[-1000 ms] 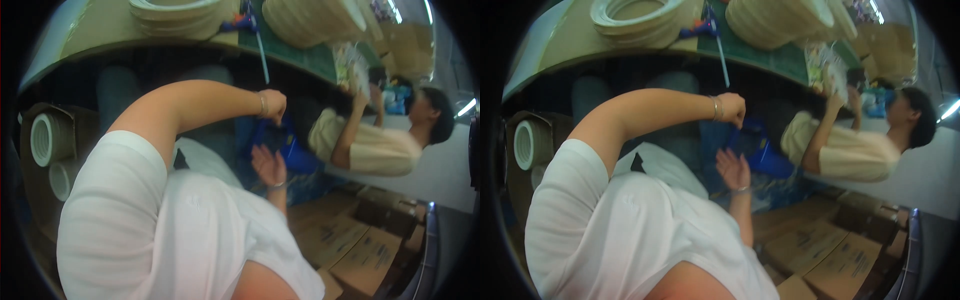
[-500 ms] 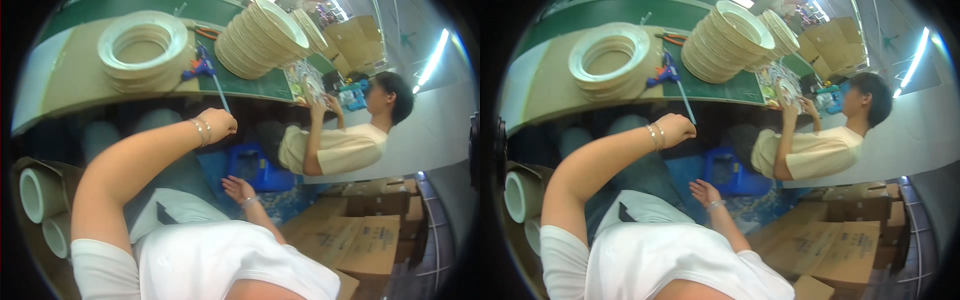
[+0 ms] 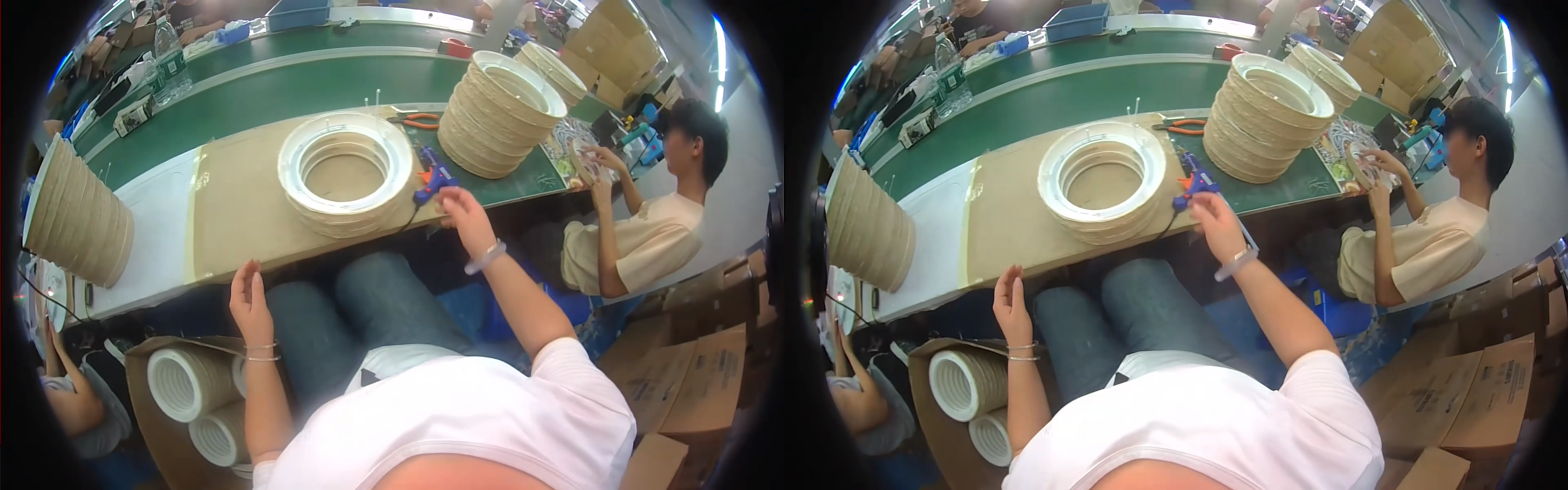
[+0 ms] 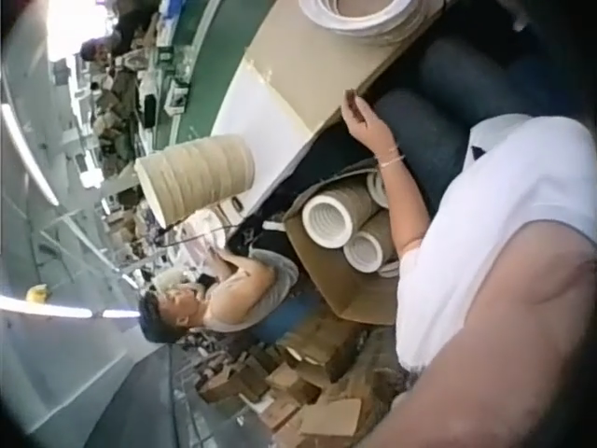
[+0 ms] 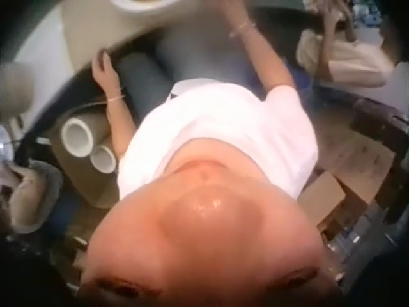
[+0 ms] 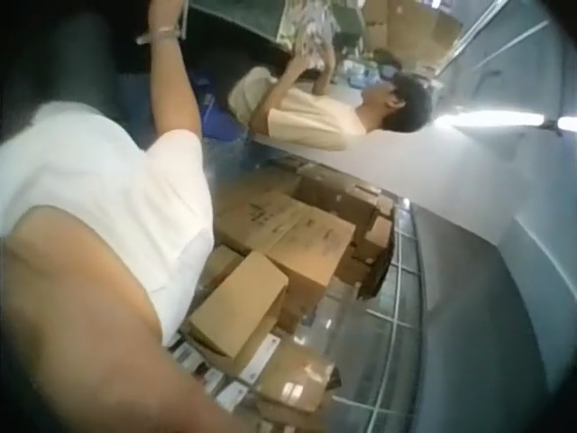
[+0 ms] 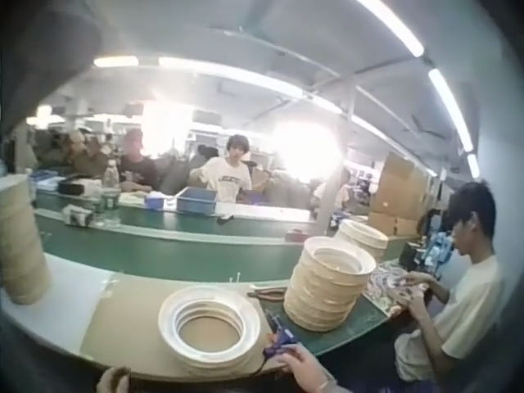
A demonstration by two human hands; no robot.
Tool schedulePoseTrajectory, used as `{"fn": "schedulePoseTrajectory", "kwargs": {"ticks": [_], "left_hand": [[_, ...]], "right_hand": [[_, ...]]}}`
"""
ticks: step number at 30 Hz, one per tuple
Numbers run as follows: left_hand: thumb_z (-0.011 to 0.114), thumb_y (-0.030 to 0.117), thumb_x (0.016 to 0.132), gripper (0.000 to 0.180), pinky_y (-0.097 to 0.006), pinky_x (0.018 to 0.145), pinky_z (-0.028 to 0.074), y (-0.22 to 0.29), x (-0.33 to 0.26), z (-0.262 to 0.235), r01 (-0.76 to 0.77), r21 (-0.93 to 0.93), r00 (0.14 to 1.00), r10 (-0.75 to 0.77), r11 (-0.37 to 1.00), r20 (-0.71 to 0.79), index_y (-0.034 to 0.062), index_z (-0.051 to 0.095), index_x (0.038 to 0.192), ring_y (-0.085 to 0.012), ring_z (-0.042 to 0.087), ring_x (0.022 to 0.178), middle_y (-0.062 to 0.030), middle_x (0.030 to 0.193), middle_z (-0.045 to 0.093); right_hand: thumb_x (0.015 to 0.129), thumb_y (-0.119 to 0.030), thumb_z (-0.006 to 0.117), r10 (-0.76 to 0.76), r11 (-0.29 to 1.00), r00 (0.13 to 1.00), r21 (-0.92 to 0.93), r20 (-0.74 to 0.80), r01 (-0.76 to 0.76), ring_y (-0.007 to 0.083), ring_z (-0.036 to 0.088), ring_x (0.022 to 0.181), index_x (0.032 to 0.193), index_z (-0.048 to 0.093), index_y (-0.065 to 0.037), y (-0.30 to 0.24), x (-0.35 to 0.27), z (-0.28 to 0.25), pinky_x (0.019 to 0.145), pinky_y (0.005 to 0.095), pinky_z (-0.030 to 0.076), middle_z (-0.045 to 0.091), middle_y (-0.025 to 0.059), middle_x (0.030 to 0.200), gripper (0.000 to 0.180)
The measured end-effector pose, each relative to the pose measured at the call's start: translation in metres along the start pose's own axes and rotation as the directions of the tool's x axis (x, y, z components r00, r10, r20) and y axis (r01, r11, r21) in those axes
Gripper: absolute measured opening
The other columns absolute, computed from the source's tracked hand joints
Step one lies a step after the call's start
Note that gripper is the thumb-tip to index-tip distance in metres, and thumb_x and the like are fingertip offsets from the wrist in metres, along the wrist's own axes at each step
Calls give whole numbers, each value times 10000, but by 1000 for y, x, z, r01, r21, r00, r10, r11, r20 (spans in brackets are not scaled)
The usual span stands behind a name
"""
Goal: Assembling circular light fixtures by applying glue with a hot glue gun and stacking them.
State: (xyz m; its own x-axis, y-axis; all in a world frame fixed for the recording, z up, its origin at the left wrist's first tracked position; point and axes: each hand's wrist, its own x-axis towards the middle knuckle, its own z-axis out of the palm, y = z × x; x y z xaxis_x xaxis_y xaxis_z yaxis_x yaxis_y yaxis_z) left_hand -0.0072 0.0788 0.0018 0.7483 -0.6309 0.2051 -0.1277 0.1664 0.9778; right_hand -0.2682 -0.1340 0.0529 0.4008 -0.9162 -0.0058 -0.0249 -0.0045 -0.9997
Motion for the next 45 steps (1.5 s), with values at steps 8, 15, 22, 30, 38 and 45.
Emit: {"fn": "schedulePoseTrajectory", "kwargs": {"ticks": [8,15,22,30,38,45], "left_hand": [[334,359,870,505,-302,969,205,-10,80,51,226,-259,964,-177,939,199,31,276,1250,-165,289,1179,-65,1266,324],[315,438,855,593,-275,977,184,-26,107,87,286,-296,940,-206,911,274,3,260,1255,-163,265,1180,-60,1283,297],[292,409,864,570,-280,978,175,-30,85,86,176,-265,982,-151,948,112,-8,255,1251,-187,254,1180,-98,1274,296],[284,390,868,538,-279,965,202,-22,61,87,92,-193,993,-105,977,-55,3,268,1241,-184,284,1162,-84,1258,317],[169,438,877,589,-292,984,181,-34,116,62,62,-239,997,-73,969,-37,-20,247,1239,-190,272,1179,-114,1269,309],[171,428,877,596,-320,994,180,-27,105,56,86,-413,996,-78,907,35,-57,252,1213,-229,254,1192,-177,1257,296]], "right_hand": [[820,-359,405,273,907,962,332,6,-259,157,390,1044,1144,430,-67,5,81,51,905,370,208,492,63,1085,436],[866,-324,333,311,859,950,422,19,-290,196,392,1084,1158,414,-109,13,80,61,918,408,255,457,52,1156,372],[861,-370,329,409,863,910,295,68,-410,183,341,1121,1187,382,-121,-8,64,81,914,431,243,422,48,1193,413],[817,-344,441,257,931,931,191,259,-310,222,327,1135,1233,292,-27,5,82,77,930,353,256,350,111,1242,543],[776,-191,531,-106,954,991,-274,77,124,147,476,910,1126,367,-19,21,11,23,747,262,419,450,93,1059,423],[757,-352,545,294,881,938,-330,-182,-340,155,534,484,921,492,36,23,37,-3,411,245,425,558,100,724,425]]}}
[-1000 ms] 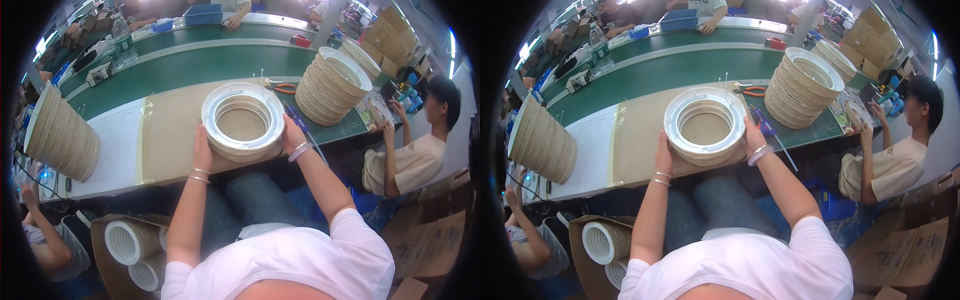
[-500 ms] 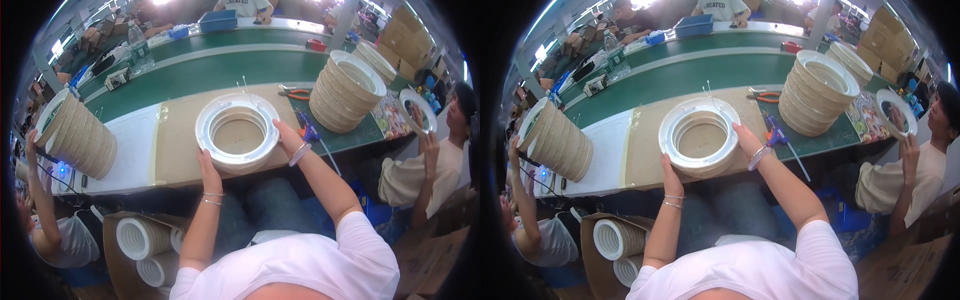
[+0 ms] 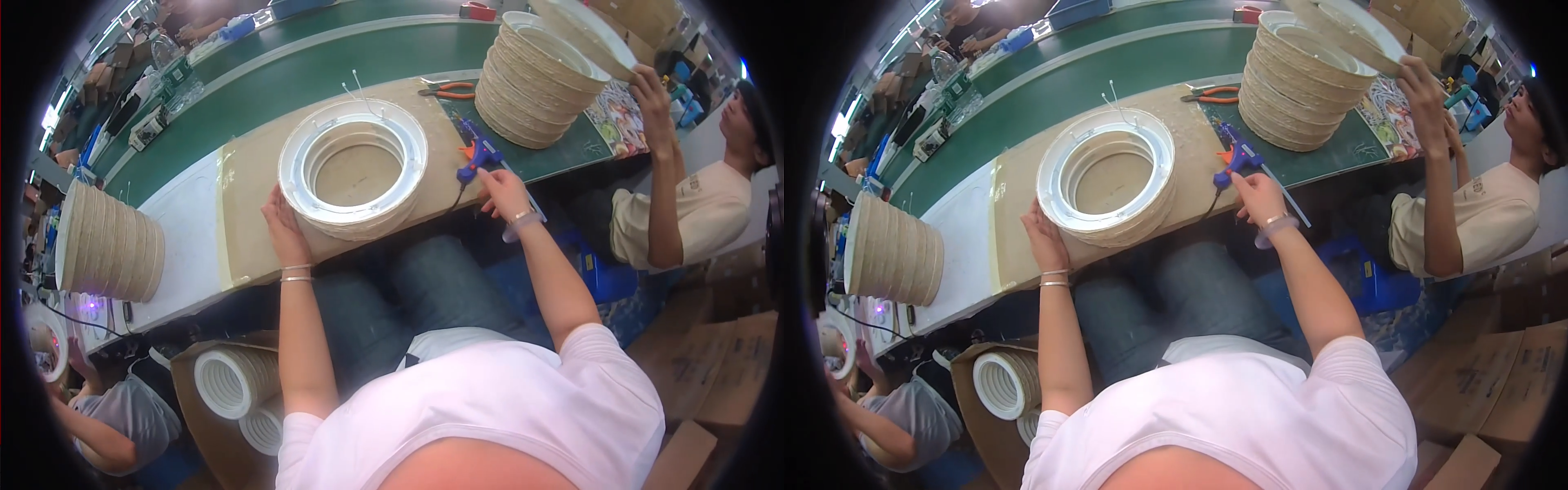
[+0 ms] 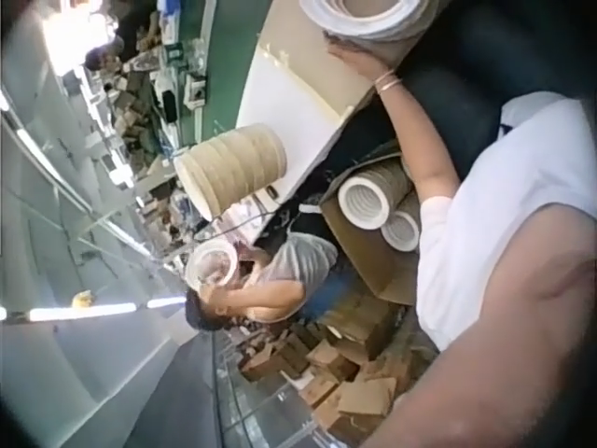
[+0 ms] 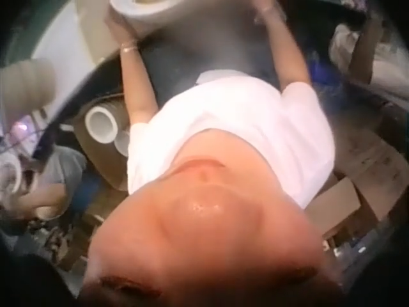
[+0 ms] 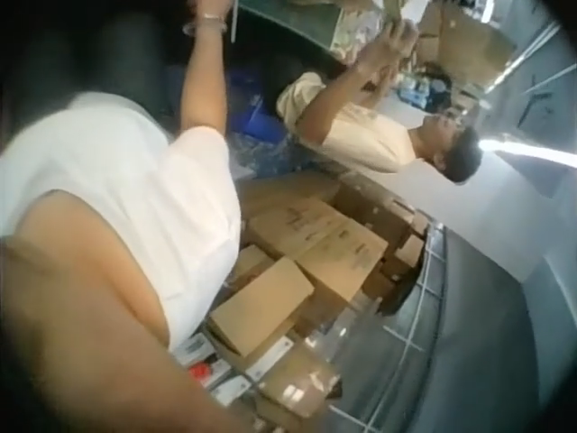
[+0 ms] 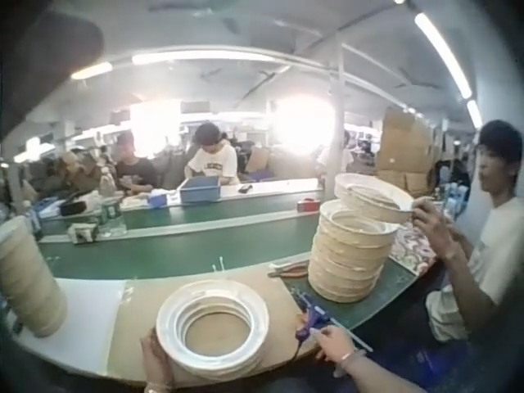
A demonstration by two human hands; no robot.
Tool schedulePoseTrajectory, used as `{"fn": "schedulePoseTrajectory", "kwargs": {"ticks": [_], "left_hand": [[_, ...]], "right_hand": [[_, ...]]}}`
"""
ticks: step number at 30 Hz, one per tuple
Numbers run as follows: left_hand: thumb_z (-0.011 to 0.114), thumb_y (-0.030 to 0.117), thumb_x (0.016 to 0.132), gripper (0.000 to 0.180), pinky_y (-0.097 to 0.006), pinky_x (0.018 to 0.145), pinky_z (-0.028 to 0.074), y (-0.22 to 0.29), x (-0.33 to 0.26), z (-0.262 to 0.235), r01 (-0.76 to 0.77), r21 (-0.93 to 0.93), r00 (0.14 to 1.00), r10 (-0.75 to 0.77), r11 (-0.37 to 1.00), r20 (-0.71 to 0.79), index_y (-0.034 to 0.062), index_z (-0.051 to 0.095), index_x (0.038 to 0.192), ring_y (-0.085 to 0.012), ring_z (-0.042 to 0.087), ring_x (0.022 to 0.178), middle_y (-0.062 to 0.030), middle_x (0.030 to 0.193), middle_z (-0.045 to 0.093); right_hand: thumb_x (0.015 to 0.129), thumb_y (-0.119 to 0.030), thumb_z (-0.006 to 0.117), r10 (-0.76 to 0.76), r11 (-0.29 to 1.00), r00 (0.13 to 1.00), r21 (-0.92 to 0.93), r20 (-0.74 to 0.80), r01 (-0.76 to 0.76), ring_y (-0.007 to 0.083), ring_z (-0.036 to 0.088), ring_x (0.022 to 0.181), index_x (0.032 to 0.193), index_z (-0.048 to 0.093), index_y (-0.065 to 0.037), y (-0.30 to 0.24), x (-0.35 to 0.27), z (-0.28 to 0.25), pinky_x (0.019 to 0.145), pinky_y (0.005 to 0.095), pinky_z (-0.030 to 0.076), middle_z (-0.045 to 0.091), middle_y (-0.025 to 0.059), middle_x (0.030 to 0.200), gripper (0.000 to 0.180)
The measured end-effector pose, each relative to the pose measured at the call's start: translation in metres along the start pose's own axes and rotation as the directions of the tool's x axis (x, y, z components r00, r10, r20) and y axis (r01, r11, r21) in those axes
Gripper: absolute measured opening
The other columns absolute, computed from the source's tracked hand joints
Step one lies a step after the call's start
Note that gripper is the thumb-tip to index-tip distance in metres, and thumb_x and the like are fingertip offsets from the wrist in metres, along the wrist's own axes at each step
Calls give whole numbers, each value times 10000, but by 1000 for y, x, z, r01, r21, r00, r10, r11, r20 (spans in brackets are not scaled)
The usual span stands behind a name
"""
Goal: Assembling circular light fixtures by applying glue with a hot glue gun and stacking them.
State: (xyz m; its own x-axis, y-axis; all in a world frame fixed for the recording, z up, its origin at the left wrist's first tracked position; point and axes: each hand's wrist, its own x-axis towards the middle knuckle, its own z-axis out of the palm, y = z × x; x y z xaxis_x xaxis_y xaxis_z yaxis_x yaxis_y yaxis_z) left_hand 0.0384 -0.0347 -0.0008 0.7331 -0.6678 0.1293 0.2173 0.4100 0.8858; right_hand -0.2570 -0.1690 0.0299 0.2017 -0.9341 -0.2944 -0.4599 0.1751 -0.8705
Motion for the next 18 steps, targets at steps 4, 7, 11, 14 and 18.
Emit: {"fn": "schedulePoseTrajectory", "kwargs": {"ticks": [4,7,11,14,18], "left_hand": [[174,467,865,627,-337,993,165,-3,-2,-5,-7,56,999,4,998,51,-41,234,1226,-231,245,1197,-161,1279,272],[176,465,865,620,-339,989,173,-3,-2,-6,-13,51,999,11,999,44,-41,246,1216,-237,259,1186,-164,1262,291],[177,464,866,609,-342,981,189,-5,0,-6,-10,56,1000,8,998,28,-40,271,1194,-236,285,1166,-162,1236,318],[180,460,868,598,-344,975,202,-4,2,-7,-12,62,1000,10,998,28,-36,283,1186,-234,298,1157,-160,1229,328],[187,452,870,584,-342,970,213,-3,2,-3,-22,69,999,20,997,32,-30,293,1182,-233,305,1154,-156,1228,333]], "right_hand": [[711,-420,566,75,974,997,-212,-35,-81,163,527,401,774,574,35,-17,21,10,367,251,404,564,111,564,460],[690,-397,584,67,985,996,-157,-57,-76,165,524,395,726,573,27,-10,29,12,358,246,393,566,112,551,426],[705,-324,559,89,996,993,11,-74,-88,159,520,401,765,535,8,-4,34,12,363,228,393,577,107,606,338],[728,-280,518,134,923,989,355,67,-149,164,547,459,865,496,-6,-4,27,8,395,226,421,577,107,646,307],[736,-203,514,44,774,995,627,94,-94,182,594,627,1001,423,-3,5,16,13,494,237,472,573,115,798,344]]}}
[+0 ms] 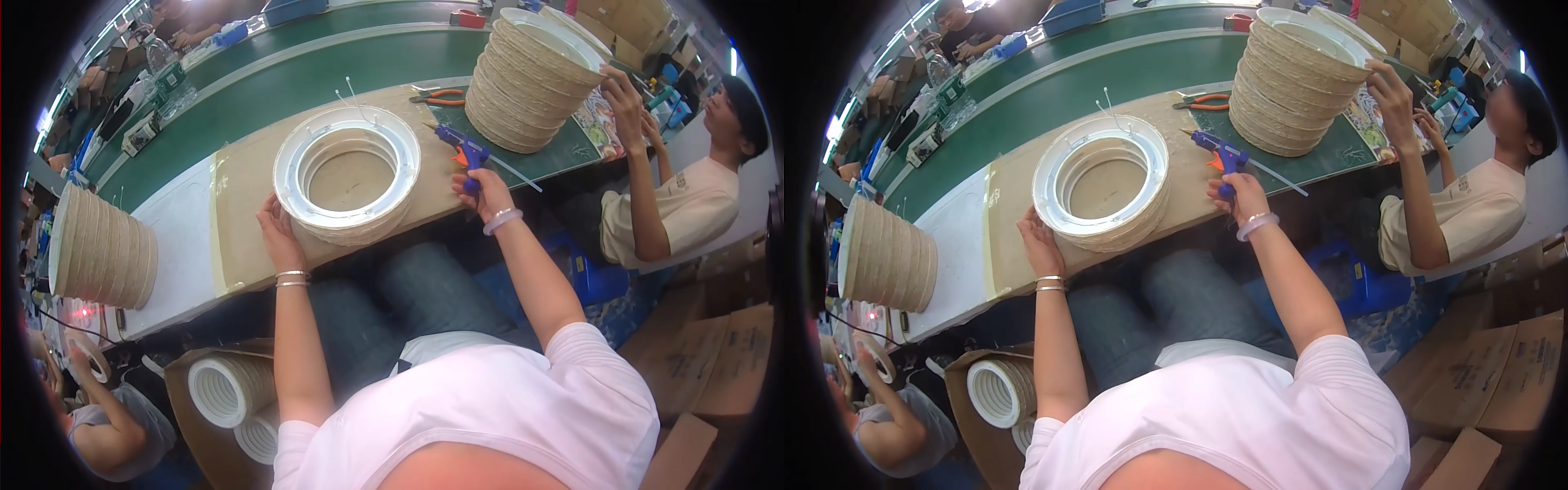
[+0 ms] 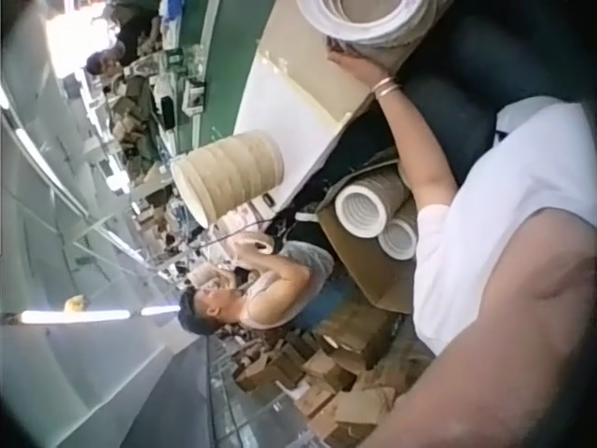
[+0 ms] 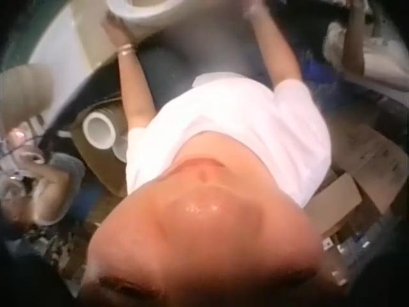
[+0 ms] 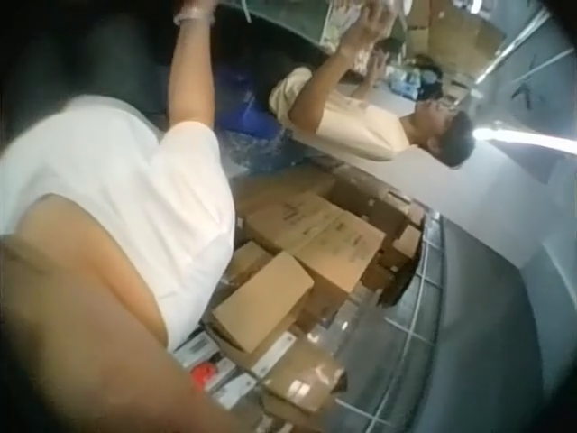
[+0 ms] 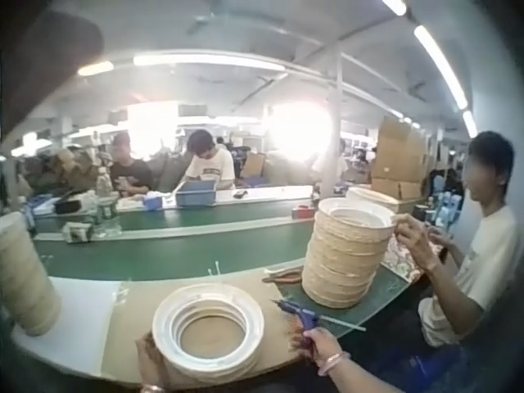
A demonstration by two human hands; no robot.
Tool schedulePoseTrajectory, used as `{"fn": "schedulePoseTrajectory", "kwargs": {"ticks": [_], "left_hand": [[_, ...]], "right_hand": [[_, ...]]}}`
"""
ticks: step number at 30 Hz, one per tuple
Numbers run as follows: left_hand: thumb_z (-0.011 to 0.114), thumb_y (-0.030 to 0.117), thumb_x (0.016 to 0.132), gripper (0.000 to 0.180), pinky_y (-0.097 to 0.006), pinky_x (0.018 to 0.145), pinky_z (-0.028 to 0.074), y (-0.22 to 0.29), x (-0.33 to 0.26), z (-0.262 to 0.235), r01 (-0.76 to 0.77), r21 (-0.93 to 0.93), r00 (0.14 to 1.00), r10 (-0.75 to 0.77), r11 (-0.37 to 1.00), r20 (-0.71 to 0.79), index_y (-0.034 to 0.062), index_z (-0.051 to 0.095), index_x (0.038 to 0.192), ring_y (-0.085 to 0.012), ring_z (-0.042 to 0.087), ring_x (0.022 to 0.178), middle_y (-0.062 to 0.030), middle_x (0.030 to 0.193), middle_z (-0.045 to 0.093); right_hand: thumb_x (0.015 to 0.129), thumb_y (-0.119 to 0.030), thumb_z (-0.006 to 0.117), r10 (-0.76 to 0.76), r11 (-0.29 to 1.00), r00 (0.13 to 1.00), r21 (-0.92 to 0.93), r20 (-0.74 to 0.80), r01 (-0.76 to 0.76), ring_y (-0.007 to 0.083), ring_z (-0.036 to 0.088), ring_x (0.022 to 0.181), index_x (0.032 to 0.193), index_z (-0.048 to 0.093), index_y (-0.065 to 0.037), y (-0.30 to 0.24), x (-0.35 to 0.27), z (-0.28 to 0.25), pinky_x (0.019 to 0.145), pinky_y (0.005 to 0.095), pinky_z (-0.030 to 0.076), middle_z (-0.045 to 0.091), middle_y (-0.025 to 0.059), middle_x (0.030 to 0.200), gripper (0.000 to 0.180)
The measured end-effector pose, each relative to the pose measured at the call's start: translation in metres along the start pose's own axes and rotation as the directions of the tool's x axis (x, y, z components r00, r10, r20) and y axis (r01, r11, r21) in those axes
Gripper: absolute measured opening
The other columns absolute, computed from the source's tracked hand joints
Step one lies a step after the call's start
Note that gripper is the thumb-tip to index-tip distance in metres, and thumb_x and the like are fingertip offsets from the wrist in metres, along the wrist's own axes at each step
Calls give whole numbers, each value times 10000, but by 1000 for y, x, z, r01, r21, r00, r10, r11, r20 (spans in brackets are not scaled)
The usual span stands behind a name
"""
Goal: Assembling circular light fixtures by applying glue with a hot glue gun and stacking them.
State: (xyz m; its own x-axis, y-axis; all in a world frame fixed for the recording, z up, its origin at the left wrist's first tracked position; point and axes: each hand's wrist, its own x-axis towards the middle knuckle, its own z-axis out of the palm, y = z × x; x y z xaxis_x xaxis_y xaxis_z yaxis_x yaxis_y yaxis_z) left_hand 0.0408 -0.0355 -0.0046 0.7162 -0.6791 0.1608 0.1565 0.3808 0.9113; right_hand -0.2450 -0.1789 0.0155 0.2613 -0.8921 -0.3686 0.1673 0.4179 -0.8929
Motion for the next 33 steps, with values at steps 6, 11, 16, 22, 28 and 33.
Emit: {"fn": "schedulePoseTrajectory", "kwargs": {"ticks": [6,11,16,22,28,33], "left_hand": [[196,437,875,565,-337,973,212,0,-2,-2,11,-5,1000,-11,1000,-3,-27,302,1180,-218,298,1162,-141,1232,335],[201,429,877,556,-332,966,220,-1,-4,-2,7,-6,1000,-7,1000,-16,-26,310,1177,-210,310,1155,-134,1232,339],[221,423,877,532,-322,958,228,-5,-2,-3,17,-27,998,-18,999,-60,-9,336,1167,-199,331,1136,-113,1211,364],[250,422,876,500,-311,937,259,-4,-4,0,21,-17,996,-22,1000,-81,16,374,1138,-176,368,1095,-94,1154,414],[227,399,886,482,-304,921,292,-7,-5,-5,10,6,997,-9,1000,-74,9,401,1111,-185,393,1060,-107,1110,434],[235,417,879,507,-304,931,273,-4,-7,-3,32,17,997,-30,999,-71,0,377,1130,-181,374,1086,-108,1143,416]], "right_hand": [[736,-27,540,-34,929,982,367,188,-38,150,544,834,973,471,-34,15,-23,16,674,255,485,531,57,937,247],[711,20,540,-43,920,978,390,206,-42,121,531,714,867,483,-48,11,-23,3,637,249,483,514,28,803,180],[733,-47,540,27,910,983,403,181,-99,108,488,612,810,464,-50,0,-25,-3,550,245,444,459,10,629,109],[783,-139,513,-231,947,942,280,244,160,88,406,545,961,472,-12,-28,-42,5,528,222,376,386,-3,569,222],[793,-150,508,-258,954,920,-72,295,291,87,468,642,990,477,-15,-67,-41,52,542,221,405,496,21,740,240],[797,-239,515,-215,793,886,-456,411,404,77,501,657,892,528,-46,-83,-17,68,544,203,406,565,23,796,216]]}}
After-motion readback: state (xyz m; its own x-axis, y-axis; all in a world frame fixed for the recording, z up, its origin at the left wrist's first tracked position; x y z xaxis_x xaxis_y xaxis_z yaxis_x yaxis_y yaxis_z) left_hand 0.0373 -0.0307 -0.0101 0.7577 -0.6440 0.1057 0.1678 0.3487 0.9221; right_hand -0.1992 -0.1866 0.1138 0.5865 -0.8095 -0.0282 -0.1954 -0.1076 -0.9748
